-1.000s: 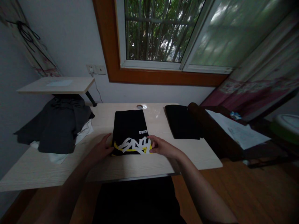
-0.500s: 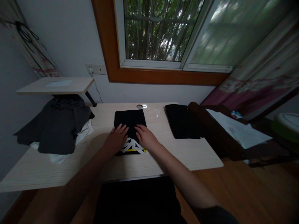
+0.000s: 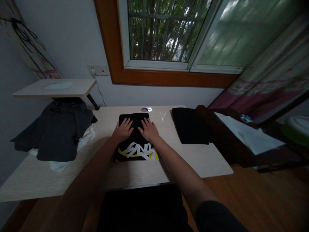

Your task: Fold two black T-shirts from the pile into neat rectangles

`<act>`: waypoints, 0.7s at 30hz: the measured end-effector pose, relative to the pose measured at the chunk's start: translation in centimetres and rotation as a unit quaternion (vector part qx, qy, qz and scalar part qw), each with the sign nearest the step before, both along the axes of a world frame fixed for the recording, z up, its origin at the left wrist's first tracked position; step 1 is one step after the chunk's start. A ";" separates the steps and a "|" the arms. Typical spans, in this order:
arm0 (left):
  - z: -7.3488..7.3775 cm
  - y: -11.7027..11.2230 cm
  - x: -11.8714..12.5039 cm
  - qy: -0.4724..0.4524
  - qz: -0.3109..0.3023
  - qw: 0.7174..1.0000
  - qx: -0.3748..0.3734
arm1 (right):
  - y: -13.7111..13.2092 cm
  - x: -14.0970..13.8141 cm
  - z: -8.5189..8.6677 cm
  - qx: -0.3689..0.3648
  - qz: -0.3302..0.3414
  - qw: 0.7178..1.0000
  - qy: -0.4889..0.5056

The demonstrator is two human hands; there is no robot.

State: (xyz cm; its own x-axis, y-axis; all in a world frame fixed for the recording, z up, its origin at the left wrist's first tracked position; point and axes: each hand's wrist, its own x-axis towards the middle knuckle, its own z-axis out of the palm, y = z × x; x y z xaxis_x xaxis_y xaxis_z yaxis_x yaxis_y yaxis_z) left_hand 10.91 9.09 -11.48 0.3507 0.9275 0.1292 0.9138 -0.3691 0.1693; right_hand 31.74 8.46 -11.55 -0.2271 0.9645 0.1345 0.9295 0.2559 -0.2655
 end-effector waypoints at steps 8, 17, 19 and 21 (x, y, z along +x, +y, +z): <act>-0.6 3.2 -1.2 -0.008 0.044 0.998 -0.041 | 2.1 1.7 0.2 -0.065 -0.004 0.998 -0.027; -0.8 3.4 -3.7 -0.017 0.083 0.996 -0.029 | 2.3 3.2 -0.5 -0.046 -0.004 0.999 -0.019; -0.9 3.0 -4.3 -0.014 0.095 0.995 -0.019 | 2.2 4.0 -0.6 -0.038 -0.006 0.999 -0.016; -1.0 2.5 -4.9 -0.007 0.109 0.994 -0.008 | 1.9 4.8 -0.8 -0.027 -0.007 0.999 -0.017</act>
State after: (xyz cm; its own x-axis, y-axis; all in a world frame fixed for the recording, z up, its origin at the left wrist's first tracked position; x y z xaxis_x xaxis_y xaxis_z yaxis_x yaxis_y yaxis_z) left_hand 5.98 11.57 -12.48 0.1396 0.9833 0.1167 0.9691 -0.1599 0.1878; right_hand 36.56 10.38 -12.30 -0.2171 0.9733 0.0751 0.9418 0.2291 -0.2459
